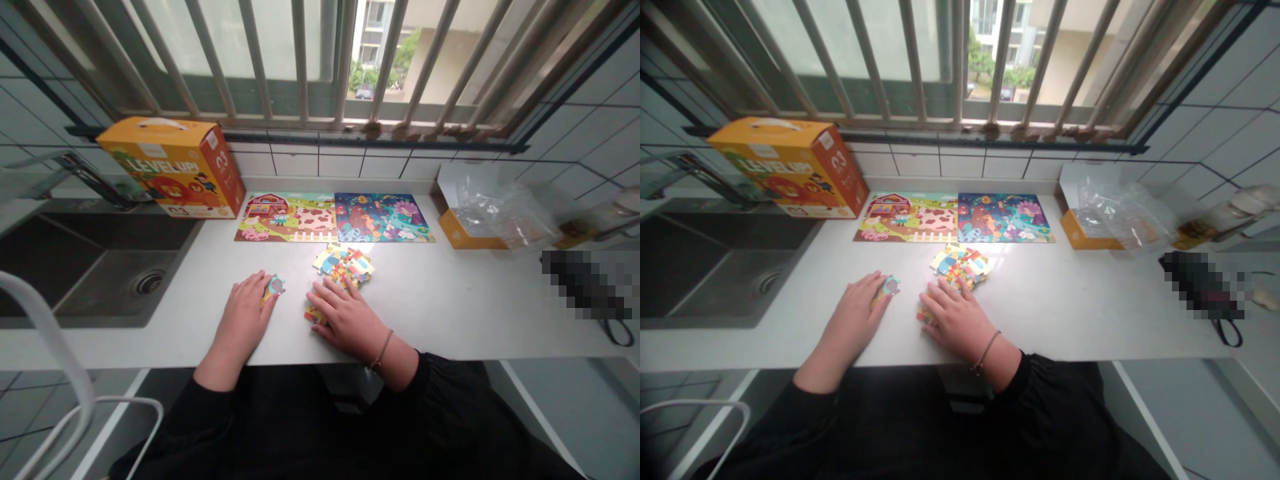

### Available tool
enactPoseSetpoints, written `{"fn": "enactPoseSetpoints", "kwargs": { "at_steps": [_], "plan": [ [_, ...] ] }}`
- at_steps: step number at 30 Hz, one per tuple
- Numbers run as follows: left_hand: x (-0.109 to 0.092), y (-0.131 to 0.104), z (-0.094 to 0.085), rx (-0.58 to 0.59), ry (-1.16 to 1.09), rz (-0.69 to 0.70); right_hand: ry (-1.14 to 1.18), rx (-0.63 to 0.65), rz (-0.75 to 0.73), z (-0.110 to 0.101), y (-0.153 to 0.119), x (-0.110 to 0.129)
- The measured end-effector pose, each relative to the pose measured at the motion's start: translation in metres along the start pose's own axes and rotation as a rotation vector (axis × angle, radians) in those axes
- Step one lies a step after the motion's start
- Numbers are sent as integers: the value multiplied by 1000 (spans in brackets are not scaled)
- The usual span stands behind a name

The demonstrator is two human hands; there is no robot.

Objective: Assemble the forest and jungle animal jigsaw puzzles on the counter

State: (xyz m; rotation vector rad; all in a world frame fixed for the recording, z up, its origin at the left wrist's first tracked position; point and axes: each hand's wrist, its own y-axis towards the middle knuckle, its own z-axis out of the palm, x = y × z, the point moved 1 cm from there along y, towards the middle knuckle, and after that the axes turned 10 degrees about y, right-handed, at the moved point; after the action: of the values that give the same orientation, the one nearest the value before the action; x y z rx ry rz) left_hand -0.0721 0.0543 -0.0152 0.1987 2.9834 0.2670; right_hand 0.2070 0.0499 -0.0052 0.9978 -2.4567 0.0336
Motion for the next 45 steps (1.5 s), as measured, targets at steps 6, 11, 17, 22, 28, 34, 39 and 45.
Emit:
{"fn": "enactPoseSetpoints", "kwargs": {
  "at_steps": [6, 11, 17, 22, 28, 34, 39, 45],
  "plan": [
    [-8, -3, 2, 34, 139, -41, -77, -110, 115, -2, -31, -7],
    [-19, -10, -1, 125, 200, 50, -133, -160, 252, -9, -57, -20],
    [-29, -16, -2, 148, 207, 93, -145, -201, 404, -22, -92, -42],
    [-30, -14, 0, 134, 202, -34, -165, -261, 567, -30, -120, -68],
    [-29, -6, -6, 194, 269, -177, -155, -386, 689, -42, -144, -107],
    [-31, 0, -11, 214, 279, -248, -85, -624, 594, -60, -156, -128],
    [-34, -1, -13, 184, 250, -248, -92, -691, 671, -71, -163, -145],
    [-33, -1, -12, 173, 247, -238, -190, -739, 898, -85, -174, -173]
  ]
}}
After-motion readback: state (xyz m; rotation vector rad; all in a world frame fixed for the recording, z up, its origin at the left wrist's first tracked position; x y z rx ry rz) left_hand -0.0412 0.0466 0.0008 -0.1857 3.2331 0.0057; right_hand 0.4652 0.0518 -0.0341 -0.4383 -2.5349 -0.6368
